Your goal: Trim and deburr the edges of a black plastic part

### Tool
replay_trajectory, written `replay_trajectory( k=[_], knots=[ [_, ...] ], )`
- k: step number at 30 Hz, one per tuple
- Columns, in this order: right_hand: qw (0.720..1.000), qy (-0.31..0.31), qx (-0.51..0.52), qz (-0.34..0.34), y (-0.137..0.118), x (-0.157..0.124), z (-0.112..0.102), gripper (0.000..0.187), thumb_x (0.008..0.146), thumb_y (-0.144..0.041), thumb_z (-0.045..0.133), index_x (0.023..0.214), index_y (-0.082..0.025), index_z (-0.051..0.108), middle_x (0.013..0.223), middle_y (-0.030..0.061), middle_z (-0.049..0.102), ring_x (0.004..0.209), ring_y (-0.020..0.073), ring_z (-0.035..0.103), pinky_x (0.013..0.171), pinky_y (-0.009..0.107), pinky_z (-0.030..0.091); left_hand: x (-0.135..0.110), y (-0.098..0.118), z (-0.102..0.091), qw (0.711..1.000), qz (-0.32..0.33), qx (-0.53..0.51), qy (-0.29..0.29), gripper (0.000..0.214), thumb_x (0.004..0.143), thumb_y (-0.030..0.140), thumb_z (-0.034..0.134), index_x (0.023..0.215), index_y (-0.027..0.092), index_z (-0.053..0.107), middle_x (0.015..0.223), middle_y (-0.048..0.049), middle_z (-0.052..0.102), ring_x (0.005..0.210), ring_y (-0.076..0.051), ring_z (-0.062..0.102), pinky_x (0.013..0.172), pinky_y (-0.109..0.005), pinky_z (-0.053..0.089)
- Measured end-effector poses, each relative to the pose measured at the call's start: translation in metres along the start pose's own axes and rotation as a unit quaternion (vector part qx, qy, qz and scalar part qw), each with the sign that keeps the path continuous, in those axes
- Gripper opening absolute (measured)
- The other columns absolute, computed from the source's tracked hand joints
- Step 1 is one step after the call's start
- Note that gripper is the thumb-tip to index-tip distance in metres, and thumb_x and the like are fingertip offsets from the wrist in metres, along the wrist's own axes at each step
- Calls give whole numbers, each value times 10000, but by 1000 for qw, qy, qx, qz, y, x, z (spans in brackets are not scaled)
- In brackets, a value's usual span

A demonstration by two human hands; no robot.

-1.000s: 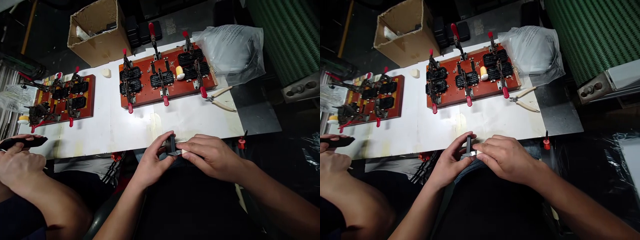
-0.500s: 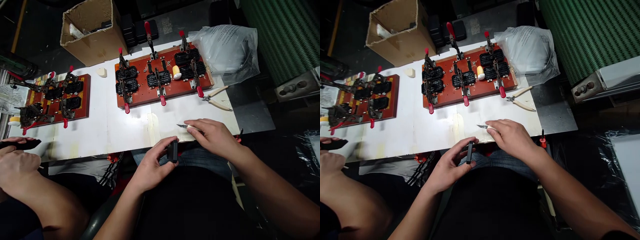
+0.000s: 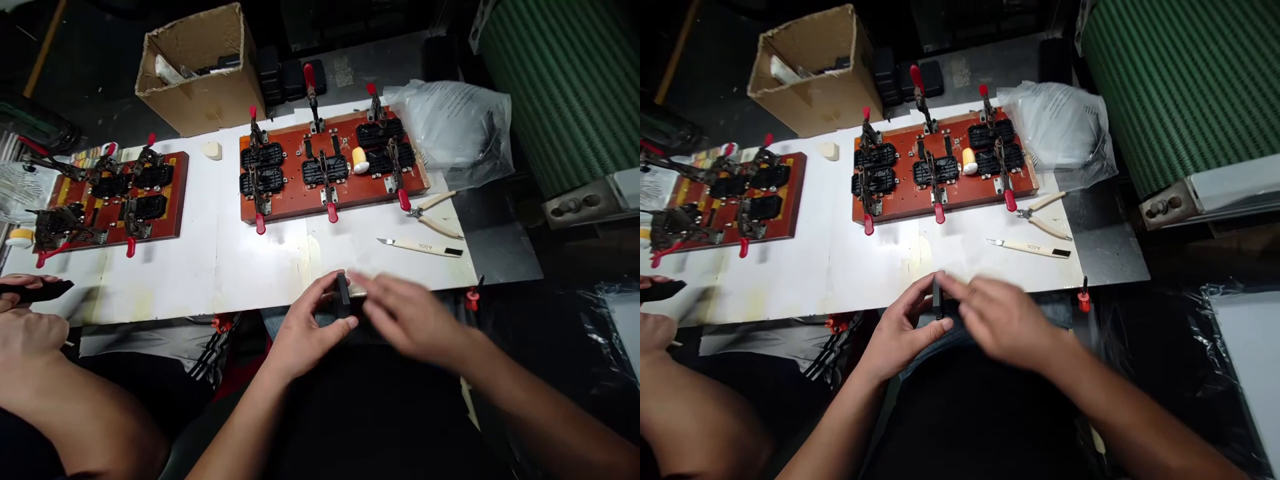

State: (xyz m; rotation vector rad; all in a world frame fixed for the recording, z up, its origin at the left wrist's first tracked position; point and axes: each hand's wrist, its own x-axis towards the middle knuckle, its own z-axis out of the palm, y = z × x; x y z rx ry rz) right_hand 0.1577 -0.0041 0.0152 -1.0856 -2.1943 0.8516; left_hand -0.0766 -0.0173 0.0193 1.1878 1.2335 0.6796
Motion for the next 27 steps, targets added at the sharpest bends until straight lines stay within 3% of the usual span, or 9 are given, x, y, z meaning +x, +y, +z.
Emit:
replay_trajectory(
  k=[4,7,11,15,18,21,23,25,27],
  knots=[
    [989,-92,55,-102,-26,0,4,435,1041,-129,495,1464,-198,567,912,30,725,770,201,665,740,346,538,11,-2,-8,990,-36,90,98,833,861,415,823,1587,303,430,1297,-74,693,1052,-216,717,976,-393,591],
    [996,-44,22,-77,-9,31,-18,323,1061,-142,497,1331,-216,658,962,34,737,808,175,680,752,305,536,29,-8,-13,970,-18,194,146,899,896,517,767,1641,287,320,1246,-82,689,931,-225,723,882,-419,612],
    [979,49,-196,29,29,123,-57,269,1073,-229,497,1247,-207,700,1124,83,744,1035,234,694,923,351,527,48,-15,-16,942,36,291,159,709,965,508,680,1566,226,429,1456,-147,576,1175,-318,699,1000,-509,597],
    [912,-8,-381,153,64,209,-76,360,1037,-352,566,1303,-137,680,1260,204,699,1183,381,632,1016,491,474,42,-19,-24,925,82,327,174,617,979,442,671,1518,215,475,1566,-164,491,1360,-345,610,1079,-526,580],
    [908,-52,-386,157,78,234,-78,317,932,-361,710,1131,-115,711,1164,229,716,1116,421,647,1000,534,455,36,-25,-27,907,147,369,140,762,915,413,758,1568,224,413,1661,-178,415,1559,-386,392,1227,-609,441],
    [908,-77,-384,149,74,219,-76,254,913,-300,700,1123,-166,649,1162,171,716,1077,370,662,944,478,479,39,-34,-22,900,171,391,92,914,829,355,846,1597,210,373,1693,-197,384,1608,-405,302,1304,-671,277],
    [931,-39,-337,131,64,188,-71,261,934,-292,664,1166,-210,577,1187,121,699,1052,312,666,891,418,503,43,-39,-16,900,181,389,72,927,811,319,859,1595,200,380,1672,-189,424,1595,-381,342,1328,-651,230],
    [970,1,-221,98,52,146,-59,264,947,-317,661,1163,-242,532,1204,89,680,1024,266,670,860,377,529,46,-43,-13,902,202,379,53,946,804,324,869,1600,194,375,1662,-175,446,1586,-354,365,1347,-615,211],
    [993,-11,-89,80,43,101,-39,252,956,-317,666,1163,-259,535,1199,73,676,1007,245,677,855,362,556,48,-46,-12,901,216,374,43,961,800,360,876,1601,189,373,1666,-166,446,1588,-346,362,1355,-596,204]
  ],
)
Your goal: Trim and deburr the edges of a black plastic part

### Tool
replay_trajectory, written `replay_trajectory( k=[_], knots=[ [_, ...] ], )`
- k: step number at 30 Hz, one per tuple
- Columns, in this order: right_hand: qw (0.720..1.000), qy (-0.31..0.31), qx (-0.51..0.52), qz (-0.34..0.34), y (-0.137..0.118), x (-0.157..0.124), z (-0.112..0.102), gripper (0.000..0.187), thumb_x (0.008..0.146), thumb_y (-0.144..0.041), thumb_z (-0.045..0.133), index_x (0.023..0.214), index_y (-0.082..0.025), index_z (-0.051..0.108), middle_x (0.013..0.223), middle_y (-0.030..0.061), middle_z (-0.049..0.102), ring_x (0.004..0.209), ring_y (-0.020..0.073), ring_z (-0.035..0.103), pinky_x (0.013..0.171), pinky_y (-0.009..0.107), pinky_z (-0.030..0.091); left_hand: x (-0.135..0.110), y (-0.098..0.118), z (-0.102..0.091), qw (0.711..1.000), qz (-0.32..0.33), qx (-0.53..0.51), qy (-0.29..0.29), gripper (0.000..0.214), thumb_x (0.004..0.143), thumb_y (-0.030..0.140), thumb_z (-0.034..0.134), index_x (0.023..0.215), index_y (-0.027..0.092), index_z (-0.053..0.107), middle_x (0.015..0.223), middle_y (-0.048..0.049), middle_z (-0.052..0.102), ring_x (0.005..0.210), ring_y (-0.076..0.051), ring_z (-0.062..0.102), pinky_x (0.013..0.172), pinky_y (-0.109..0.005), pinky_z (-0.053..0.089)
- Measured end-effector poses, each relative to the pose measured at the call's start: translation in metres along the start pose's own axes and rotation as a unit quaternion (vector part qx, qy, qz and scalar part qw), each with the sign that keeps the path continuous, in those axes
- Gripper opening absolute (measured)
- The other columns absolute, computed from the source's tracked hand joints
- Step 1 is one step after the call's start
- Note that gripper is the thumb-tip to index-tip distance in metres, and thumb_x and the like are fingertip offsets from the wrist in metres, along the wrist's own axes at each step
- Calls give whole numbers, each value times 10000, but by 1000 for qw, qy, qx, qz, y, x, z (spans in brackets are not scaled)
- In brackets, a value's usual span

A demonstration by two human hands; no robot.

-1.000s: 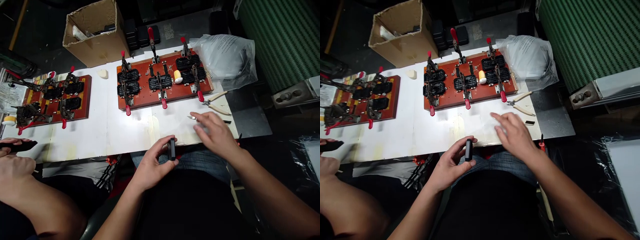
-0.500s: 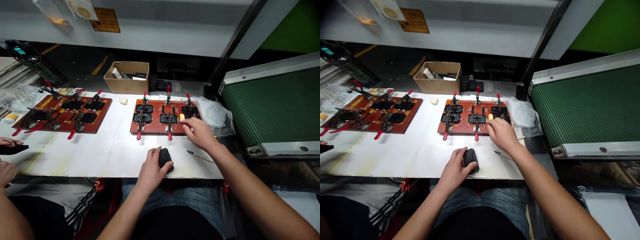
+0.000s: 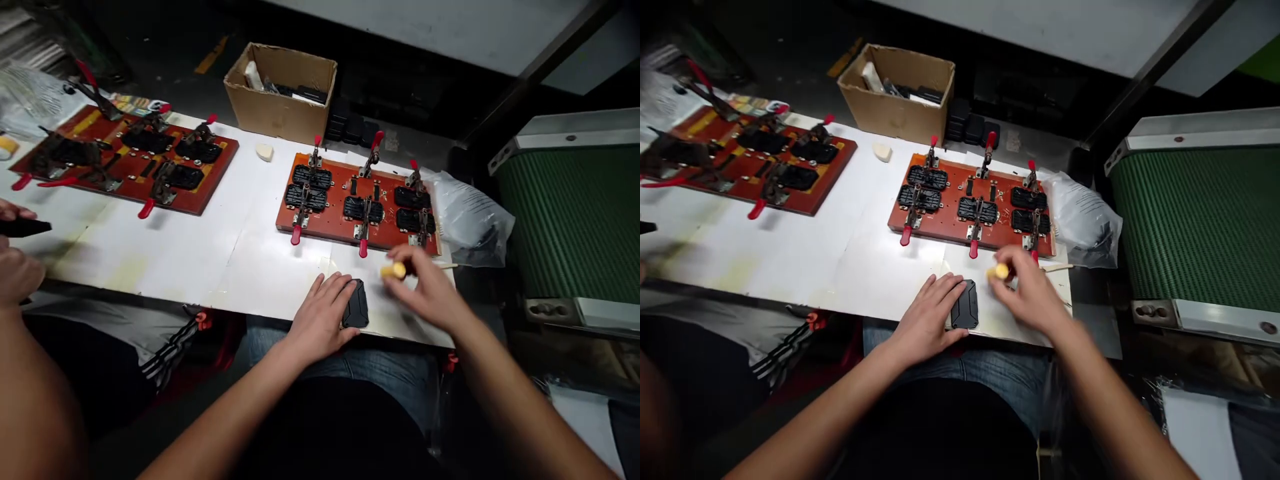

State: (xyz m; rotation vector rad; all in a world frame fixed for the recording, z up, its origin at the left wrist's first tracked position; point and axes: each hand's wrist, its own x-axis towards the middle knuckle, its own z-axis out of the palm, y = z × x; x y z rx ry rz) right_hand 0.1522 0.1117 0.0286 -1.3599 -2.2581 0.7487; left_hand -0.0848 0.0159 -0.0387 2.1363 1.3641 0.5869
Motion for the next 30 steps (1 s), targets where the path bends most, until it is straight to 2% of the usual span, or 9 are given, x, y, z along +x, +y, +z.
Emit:
replay_trajectory(
  k=[3,7,11,13,16,19,22,27,30],
  knots=[
    [996,-32,86,12,-6,-51,41,222,990,-261,624,1203,-272,562,1136,66,682,973,237,685,853,377,587,-1,-3,1,1000,2,11,-1,902,843,413,838,1593,190,388,1671,-153,444,1593,-340,349,1354,-580,215],
    [995,33,91,-15,-4,-68,75,273,1008,-203,608,1270,-273,572,1205,93,681,1119,274,671,959,452,589,0,-5,1,999,12,33,-7,821,901,452,769,1585,178,408,1678,-155,434,1593,-340,345,1349,-574,215],
    [997,18,70,-39,2,-54,71,312,1037,-195,605,1338,-257,554,1211,109,678,1101,267,663,936,451,590,1,-6,3,999,13,37,-9,818,910,457,753,1591,157,414,1682,-150,430,1599,-332,330,1354,-562,204],
    [997,7,64,-42,6,-43,66,242,1043,-217,609,1282,-243,580,1126,97,667,1003,249,660,863,423,592,1,-5,3,999,10,36,-7,821,903,440,761,1591,153,418,1686,-145,428,1600,-330,328,1357,-558,199],
    [998,30,51,-15,8,-31,64,110,1028,-251,641,1132,-235,608,982,52,619,851,215,626,755,373,560,1,-5,2,1000,6,29,-3,817,893,423,772,1585,152,432,1683,-144,435,1592,-334,343,1355,-556,206],
    [997,33,59,33,4,-30,66,98,1006,-276,678,1053,-242,600,933,24,600,772,189,587,692,339,518,1,-4,1,1000,8,18,-1,787,905,446,754,1571,150,457,1672,-145,455,1582,-335,364,1350,-553,221],
    [998,14,56,39,-1,-32,67,114,993,-295,693,1012,-243,594,895,7,594,742,179,569,670,324,493,1,-4,0,1000,4,11,0,761,918,461,734,1563,152,474,1669,-136,462,1587,-328,358,1356,-543,208],
    [995,68,25,69,-3,-29,69,145,964,-309,722,988,-246,593,838,-16,562,709,174,546,681,328,491,2,-4,0,1000,-2,5,-2,742,907,426,745,1552,158,493,1670,-134,462,1584,-334,363,1353,-553,212],
    [995,40,50,81,-5,-29,72,157,962,-305,728,964,-250,581,830,-21,564,697,168,540,663,321,486,3,-3,1,1000,-2,-2,-3,737,918,447,732,1556,168,489,1657,-141,480,1578,-344,374,1341,-571,235]
  ],
)
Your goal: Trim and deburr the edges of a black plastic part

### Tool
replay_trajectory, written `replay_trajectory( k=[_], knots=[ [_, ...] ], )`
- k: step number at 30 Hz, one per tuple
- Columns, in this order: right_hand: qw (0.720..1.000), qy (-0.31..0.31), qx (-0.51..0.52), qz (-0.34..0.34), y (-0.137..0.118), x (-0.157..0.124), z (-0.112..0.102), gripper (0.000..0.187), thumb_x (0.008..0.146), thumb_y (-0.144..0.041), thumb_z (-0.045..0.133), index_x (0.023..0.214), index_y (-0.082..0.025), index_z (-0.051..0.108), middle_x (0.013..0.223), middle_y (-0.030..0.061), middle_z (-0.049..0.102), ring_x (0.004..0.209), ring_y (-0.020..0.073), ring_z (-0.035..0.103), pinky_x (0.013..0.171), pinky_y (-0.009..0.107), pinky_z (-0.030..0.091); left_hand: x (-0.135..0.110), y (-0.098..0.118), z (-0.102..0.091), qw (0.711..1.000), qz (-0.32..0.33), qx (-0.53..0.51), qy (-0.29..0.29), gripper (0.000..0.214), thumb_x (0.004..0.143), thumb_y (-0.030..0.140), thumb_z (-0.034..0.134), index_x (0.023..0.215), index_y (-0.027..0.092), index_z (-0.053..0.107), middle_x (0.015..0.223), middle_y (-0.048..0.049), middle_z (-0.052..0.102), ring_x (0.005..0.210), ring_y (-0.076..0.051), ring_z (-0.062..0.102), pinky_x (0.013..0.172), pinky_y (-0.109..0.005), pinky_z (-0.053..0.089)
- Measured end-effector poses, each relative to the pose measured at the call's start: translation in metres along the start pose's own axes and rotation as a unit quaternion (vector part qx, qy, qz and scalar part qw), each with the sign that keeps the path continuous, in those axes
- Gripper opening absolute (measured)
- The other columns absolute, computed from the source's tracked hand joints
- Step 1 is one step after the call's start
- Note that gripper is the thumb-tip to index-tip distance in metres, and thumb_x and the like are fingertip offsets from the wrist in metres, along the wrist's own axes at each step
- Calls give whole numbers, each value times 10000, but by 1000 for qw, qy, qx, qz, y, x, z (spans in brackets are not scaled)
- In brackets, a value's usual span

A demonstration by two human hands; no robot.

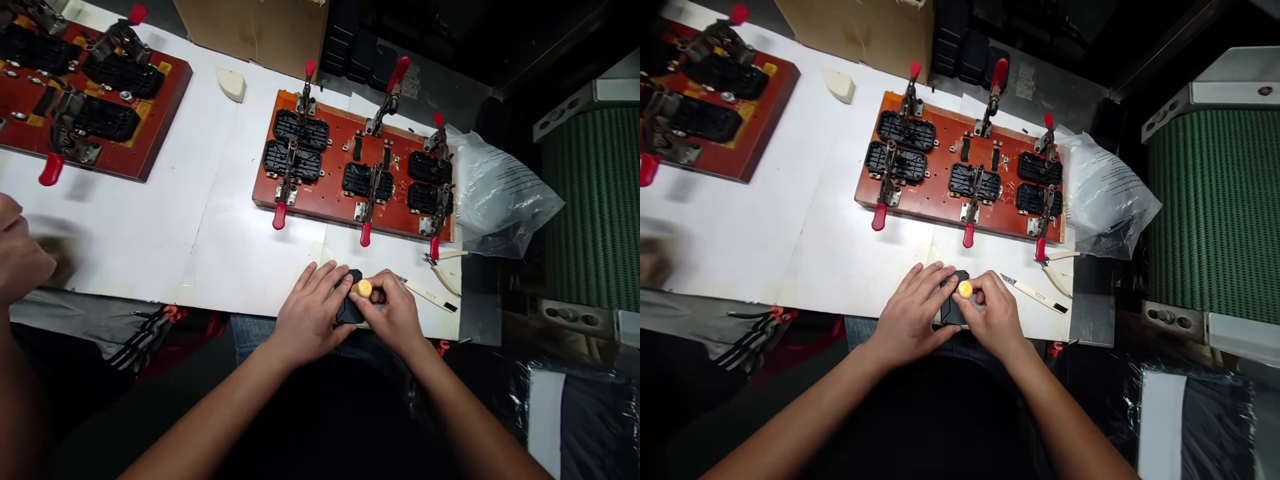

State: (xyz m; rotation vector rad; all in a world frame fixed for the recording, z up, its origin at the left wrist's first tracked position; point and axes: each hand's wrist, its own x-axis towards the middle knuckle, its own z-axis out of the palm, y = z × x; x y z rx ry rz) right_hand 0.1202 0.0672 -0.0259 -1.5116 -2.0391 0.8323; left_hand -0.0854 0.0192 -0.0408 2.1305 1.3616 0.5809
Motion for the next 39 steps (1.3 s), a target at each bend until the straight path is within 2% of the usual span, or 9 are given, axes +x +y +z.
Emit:
replay_trajectory(
  k=[5,7,11,16,21,26,31,36,39],
  knots=[
    [999,31,-9,-30,-3,-4,-1,125,986,-285,711,1029,-246,600,890,4,576,744,183,557,699,341,504,1,1,1,1000,-8,14,1,738,914,436,739,1553,160,495,1663,-137,473,1584,-342,365,1351,-563,207],
    [999,-5,10,-43,-3,-9,-5,92,1008,-254,669,1073,-250,604,930,22,587,767,192,572,695,343,511,1,1,2,1000,-6,11,0,734,919,459,729,1552,166,499,1659,-141,478,1582,-345,370,1347,-568,214],
    [990,-122,30,-70,0,-9,-15,95,1014,-245,679,1078,-248,609,952,31,601,800,193,593,699,333,517,0,1,3,1000,-6,10,-1,728,916,460,720,1548,172,502,1658,-141,479,1579,-354,375,1340,-579,224],
    [988,-118,32,-94,4,-4,-24,63,1021,-202,645,1047,-246,607,975,41,624,865,206,619,758,354,530,1,1,3,1000,-10,21,-7,733,909,440,724,1550,166,498,1669,-134,464,1589,-348,352,1350,-572,202],
    [969,-221,35,-101,5,-18,-35,136,1033,-175,568,1138,-252,605,1025,61,653,913,219,636,772,367,561,2,2,3,1000,2,23,-21,721,912,476,703,1548,197,509,1669,-101,474,1600,-373,317,1345,-608,175],
    [974,-180,13,-137,10,-21,-38,224,1005,-117,541,1178,-243,604,1045,75,657,935,229,649,789,380,571,3,3,3,999,3,46,-29,748,912,481,699,1563,175,493,1686,-100,447,1600,-377,309,1345,-608,161],
    [964,-223,10,-145,15,-29,-42,249,1001,-94,540,1190,-248,593,1051,74,668,936,227,657,776,369,574,3,4,3,998,5,54,-39,758,911,497,688,1563,163,493,1693,-95,437,1604,-385,293,1345,-613,149],
    [975,-172,21,-139,17,-37,-39,311,988,-77,556,1230,-268,595,1112,76,673,1001,229,669,823,375,585,3,5,4,998,2,57,-38,760,902,490,690,1563,171,493,1697,-84,433,1608,-377,290,1351,-598,142],
    [974,-184,26,-129,20,-32,-37,286,1001,-99,591,1230,-269,604,1106,67,681,998,219,677,809,354,582,3,6,3,998,2,52,-39,766,892,486,701,1562,181,493,1696,-77,437,1610,-377,285,1355,-597,129]
  ],
)
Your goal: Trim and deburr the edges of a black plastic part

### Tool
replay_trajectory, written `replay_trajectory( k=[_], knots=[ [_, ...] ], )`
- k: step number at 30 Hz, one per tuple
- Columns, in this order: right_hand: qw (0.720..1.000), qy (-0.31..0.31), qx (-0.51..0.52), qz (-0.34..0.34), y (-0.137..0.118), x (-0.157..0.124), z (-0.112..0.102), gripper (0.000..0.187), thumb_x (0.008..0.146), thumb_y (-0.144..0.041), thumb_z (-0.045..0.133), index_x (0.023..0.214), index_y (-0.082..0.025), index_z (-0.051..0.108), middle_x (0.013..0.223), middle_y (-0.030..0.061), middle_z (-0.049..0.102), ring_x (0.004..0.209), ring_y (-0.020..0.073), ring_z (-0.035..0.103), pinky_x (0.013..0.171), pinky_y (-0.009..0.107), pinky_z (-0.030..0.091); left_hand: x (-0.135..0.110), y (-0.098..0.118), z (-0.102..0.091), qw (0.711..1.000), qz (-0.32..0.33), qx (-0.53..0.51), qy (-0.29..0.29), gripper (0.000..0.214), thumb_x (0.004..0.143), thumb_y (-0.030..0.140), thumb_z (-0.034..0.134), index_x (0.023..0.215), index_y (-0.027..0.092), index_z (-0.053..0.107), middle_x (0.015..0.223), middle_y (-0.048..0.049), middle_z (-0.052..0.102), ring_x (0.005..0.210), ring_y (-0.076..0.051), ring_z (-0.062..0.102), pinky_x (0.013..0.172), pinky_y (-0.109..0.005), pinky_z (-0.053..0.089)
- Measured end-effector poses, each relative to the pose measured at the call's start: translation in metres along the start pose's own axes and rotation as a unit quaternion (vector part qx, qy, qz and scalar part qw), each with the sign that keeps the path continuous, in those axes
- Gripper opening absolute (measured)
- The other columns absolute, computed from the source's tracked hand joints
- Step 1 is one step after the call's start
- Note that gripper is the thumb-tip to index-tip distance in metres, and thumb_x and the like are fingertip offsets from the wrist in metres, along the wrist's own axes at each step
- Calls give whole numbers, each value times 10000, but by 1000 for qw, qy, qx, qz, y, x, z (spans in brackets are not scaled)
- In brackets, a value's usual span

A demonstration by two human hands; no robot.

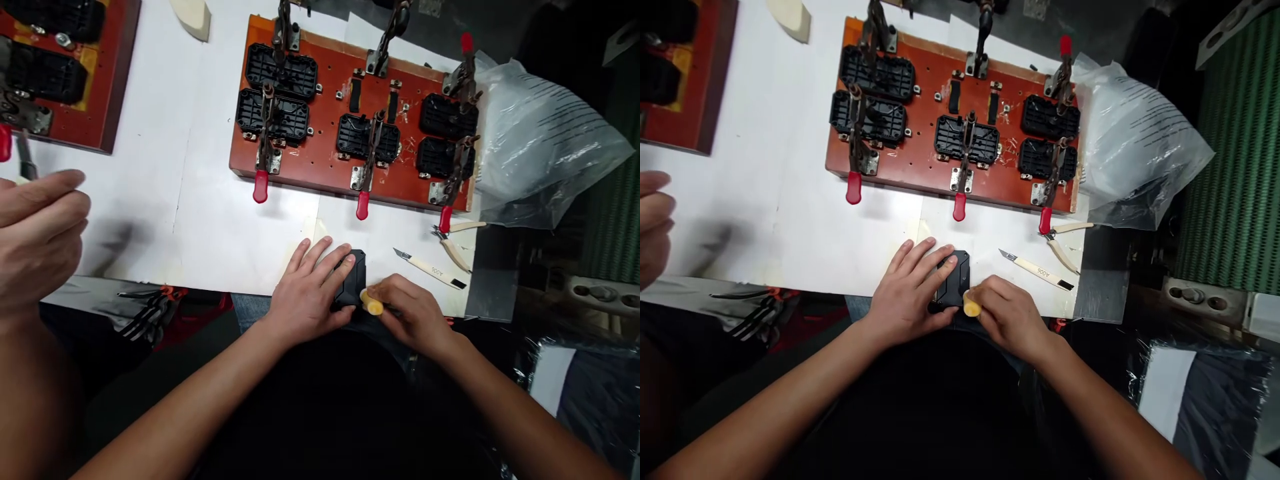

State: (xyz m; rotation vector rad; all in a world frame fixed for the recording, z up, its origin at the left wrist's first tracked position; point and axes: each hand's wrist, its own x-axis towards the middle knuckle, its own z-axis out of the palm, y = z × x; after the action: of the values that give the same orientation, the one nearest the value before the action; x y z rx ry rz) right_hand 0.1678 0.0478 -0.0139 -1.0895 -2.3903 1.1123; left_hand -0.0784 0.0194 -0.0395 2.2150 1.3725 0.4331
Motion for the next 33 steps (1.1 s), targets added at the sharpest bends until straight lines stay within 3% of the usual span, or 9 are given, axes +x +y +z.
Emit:
replay_trajectory(
  k=[6,12,16,18,21,26,30,33],
  knots=[
    [994,103,-31,5,6,16,-2,194,1000,-108,624,1127,-254,634,1046,45,687,969,207,664,830,344,555,1,0,-1,1000,-3,3,3,771,901,472,701,1578,185,470,1694,-95,437,1598,-379,316,1347,-596,144],
    [998,42,35,40,2,8,1,140,1003,-187,692,1118,-253,646,1028,33,684,912,194,669,777,319,542,0,0,-1,1000,-1,15,0,763,919,527,669,1573,181,486,1697,-77,435,1605,-369,304,1352,-591,148],
    [990,132,6,58,1,23,1,117,983,-238,742,1033,-252,637,937,21,644,835,199,628,737,332,517,1,1,-1,1000,-7,27,5,737,939,508,648,1579,182,480,1693,-76,442,1596,-358,326,1349,-584,167],
    [990,115,15,80,-4,24,4,96,996,-225,714,1038,-253,632,942,18,636,822,189,619,719,326,505,1,1,0,1000,0,29,4,743,935,516,649,1576,178,484,1693,-80,441,1596,-364,326,1347,-591,171],
    [994,41,52,86,-10,24,7,120,989,-259,738,1007,-249,619,905,-7,611,759,158,592,670,303,479,1,0,2,999,10,32,13,743,939,524,636,1570,160,490,1690,-100,443,1592,-374,334,1341,-603,182],
    [982,158,18,98,-5,35,6,156,960,-225,769,996,-237,618,874,-23,564,723,142,564,669,290,472,0,1,4,999,-3,37,22,749,933,517,657,1570,162,488,1687,-99,449,1585,-376,348,1342,-607,186],
    [988,124,-5,93,-6,40,6,164,950,-213,770,978,-230,610,855,-28,546,713,140,542,653,290,446,1,1,4,999,6,34,16,761,931,531,652,1573,157,488,1693,-96,438,1588,-372,342,1342,-603,186],
    [979,176,-36,99,-8,42,8,189,940,-231,786,947,-229,598,847,-28,558,692,141,526,647,297,437,1,2,4,999,-6,36,20,750,929,518,655,1570,161,495,1691,-88,444,1582,-367,354,1342,-595,191]
  ],
)
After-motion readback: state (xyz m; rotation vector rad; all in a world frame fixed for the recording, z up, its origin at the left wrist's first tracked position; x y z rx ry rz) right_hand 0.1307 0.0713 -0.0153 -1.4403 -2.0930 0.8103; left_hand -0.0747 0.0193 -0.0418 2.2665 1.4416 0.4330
